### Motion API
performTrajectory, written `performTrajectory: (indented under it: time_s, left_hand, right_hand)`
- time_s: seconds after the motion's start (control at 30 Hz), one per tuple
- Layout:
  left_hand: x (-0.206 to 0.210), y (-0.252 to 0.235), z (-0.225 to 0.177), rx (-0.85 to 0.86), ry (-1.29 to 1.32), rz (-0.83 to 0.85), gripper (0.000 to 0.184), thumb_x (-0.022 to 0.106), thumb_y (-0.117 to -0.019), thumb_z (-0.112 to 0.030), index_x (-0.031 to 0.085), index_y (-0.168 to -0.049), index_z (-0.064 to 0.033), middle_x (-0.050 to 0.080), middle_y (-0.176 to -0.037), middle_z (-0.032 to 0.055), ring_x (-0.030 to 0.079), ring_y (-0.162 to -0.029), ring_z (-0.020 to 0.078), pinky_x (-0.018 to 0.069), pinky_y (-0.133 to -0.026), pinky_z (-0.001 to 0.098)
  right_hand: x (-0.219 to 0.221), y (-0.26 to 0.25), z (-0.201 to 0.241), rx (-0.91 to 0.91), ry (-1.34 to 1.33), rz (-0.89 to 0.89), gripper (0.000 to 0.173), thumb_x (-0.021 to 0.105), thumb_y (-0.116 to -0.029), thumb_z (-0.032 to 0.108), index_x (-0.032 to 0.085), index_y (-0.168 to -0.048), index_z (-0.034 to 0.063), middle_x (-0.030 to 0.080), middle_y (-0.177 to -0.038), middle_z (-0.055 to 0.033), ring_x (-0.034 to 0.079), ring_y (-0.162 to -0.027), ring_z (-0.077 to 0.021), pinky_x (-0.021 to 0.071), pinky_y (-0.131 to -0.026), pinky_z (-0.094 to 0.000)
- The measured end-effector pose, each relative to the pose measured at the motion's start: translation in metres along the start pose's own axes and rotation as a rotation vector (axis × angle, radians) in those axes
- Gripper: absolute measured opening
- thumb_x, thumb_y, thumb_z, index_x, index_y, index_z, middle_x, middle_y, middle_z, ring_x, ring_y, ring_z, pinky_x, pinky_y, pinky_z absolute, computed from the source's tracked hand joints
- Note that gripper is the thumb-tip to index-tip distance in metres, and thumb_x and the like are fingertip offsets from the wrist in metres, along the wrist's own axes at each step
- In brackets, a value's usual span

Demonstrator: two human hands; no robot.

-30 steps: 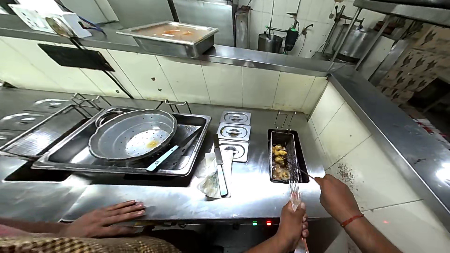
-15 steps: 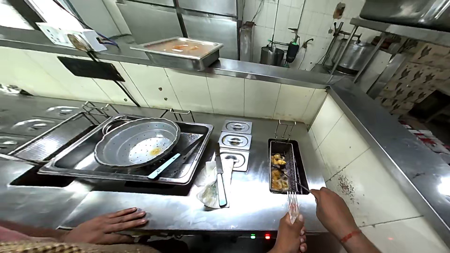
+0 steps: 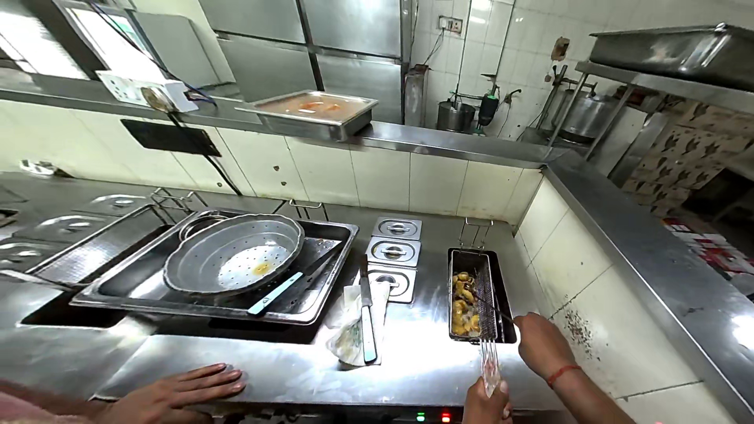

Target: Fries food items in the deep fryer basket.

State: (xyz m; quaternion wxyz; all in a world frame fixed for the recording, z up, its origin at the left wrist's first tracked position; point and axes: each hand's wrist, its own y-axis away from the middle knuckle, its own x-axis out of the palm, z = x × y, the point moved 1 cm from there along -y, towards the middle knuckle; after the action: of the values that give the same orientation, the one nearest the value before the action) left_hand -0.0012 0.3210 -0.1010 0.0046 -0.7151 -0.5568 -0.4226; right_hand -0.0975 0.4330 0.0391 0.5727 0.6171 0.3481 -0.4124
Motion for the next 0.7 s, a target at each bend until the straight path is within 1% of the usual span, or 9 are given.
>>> performTrajectory:
  time_s: [0.07, 0.13, 0.23, 0.3, 0.4, 0.47, 0.57, 0.63, 0.7]
  left_hand:
    - [-0.001, -0.001, -0.001, -0.002, 0.004, 0.001, 0.015, 0.051, -0.1085, -0.019, 0.049, -0.112, -0.0041, 0.051, -0.066, 0.0018, 0.049, -0.046, 0.0108, 0.0468, -0.042, 0.0255]
    - [0.002, 0.001, -0.001, -0.006, 0.000, 0.001, 0.015, 0.050, -0.1089, -0.019, 0.049, -0.111, -0.0039, 0.050, -0.065, 0.0014, 0.048, -0.045, 0.0105, 0.0465, -0.042, 0.0253]
    - [0.005, 0.002, 0.000, 0.008, -0.004, 0.013, 0.014, 0.049, -0.1090, -0.018, 0.048, -0.112, -0.0045, 0.051, -0.065, 0.0008, 0.048, -0.045, 0.0100, 0.0455, -0.042, 0.0248]
    - [0.006, 0.005, 0.000, 0.003, -0.007, 0.013, 0.014, 0.050, -0.1086, -0.018, 0.049, -0.112, -0.0046, 0.051, -0.066, 0.0012, 0.048, -0.046, 0.0101, 0.0455, -0.042, 0.0248]
    - [0.006, 0.007, 0.002, 0.010, 0.007, 0.018, 0.013, 0.051, -0.1077, -0.017, 0.049, -0.111, -0.0046, 0.051, -0.066, 0.0012, 0.049, -0.046, 0.0100, 0.0451, -0.042, 0.0247]
    - [0.004, 0.004, 0.000, 0.013, 0.011, 0.018, 0.013, 0.051, -0.1078, -0.016, 0.049, -0.111, -0.0042, 0.051, -0.065, 0.0016, 0.049, -0.046, 0.0105, 0.0459, -0.042, 0.0251]
    - [0.002, 0.002, -0.002, -0.002, 0.002, 0.006, 0.014, 0.051, -0.1083, -0.017, 0.049, -0.113, -0.0042, 0.051, -0.066, 0.0016, 0.049, -0.046, 0.0106, 0.0457, -0.041, 0.0254]
    - [0.001, 0.001, -0.002, -0.006, 0.000, 0.000, 0.015, 0.051, -0.1084, -0.018, 0.048, -0.113, -0.0041, 0.051, -0.066, 0.0015, 0.049, -0.045, 0.0104, 0.0457, -0.041, 0.0251]
    - [0.001, 0.003, -0.001, -0.004, 0.004, 0.002, 0.015, 0.051, -0.1084, -0.018, 0.048, -0.113, -0.0043, 0.051, -0.066, 0.0015, 0.048, -0.045, 0.0104, 0.0456, -0.041, 0.0251]
  right_hand:
    - [-0.010, 0.017, -0.004, -0.014, 0.011, -0.036, 0.036, 0.051, -0.0969, 0.006, 0.067, -0.129, 0.0088, 0.065, -0.124, -0.0189, 0.063, -0.118, -0.0348, 0.0528, -0.097, -0.0520]
    - [-0.012, 0.020, -0.004, -0.011, -0.005, -0.060, 0.036, 0.050, -0.0981, 0.006, 0.066, -0.130, 0.0089, 0.064, -0.125, -0.0186, 0.063, -0.118, -0.0340, 0.0530, -0.097, -0.0507]
    - [-0.004, -0.004, 0.004, -0.020, -0.079, -0.101, 0.038, 0.054, -0.0967, 0.007, 0.065, -0.133, 0.0083, 0.064, -0.128, -0.0189, 0.063, -0.119, -0.0348, 0.0524, -0.099, -0.0520]
    - [0.007, -0.025, 0.011, -0.017, -0.096, -0.119, 0.039, 0.056, -0.0960, 0.007, 0.064, -0.134, 0.0096, 0.063, -0.129, -0.0182, 0.063, -0.119, -0.0349, 0.0538, -0.097, -0.0525]
    - [0.018, -0.037, 0.011, -0.032, -0.062, -0.075, 0.040, 0.059, -0.0941, 0.008, 0.065, -0.133, 0.0102, 0.062, -0.131, -0.0183, 0.063, -0.120, -0.0350, 0.0538, -0.097, -0.0527]
    - [0.010, -0.020, 0.007, -0.053, -0.019, -0.037, 0.038, 0.060, -0.0933, 0.009, 0.067, -0.131, 0.0091, 0.063, -0.130, -0.0191, 0.062, -0.120, -0.0359, 0.0531, -0.098, -0.0538]
    - [-0.008, 0.017, 0.000, -0.058, 0.021, -0.047, 0.038, 0.051, -0.0971, 0.006, 0.067, -0.132, 0.0102, 0.065, -0.127, -0.0178, 0.063, -0.119, -0.0345, 0.0530, -0.097, -0.0517]
    - [-0.012, 0.020, 0.000, -0.024, 0.020, -0.073, 0.039, 0.049, -0.0984, 0.006, 0.066, -0.133, 0.0102, 0.064, -0.126, -0.0174, 0.064, -0.117, -0.0333, 0.0537, -0.096, -0.0494]
    - [-0.007, 0.008, 0.004, -0.013, -0.019, -0.085, 0.039, 0.052, -0.0970, 0.006, 0.066, -0.133, 0.0102, 0.064, -0.126, -0.0175, 0.064, -0.117, -0.0332, 0.0539, -0.096, -0.0494]
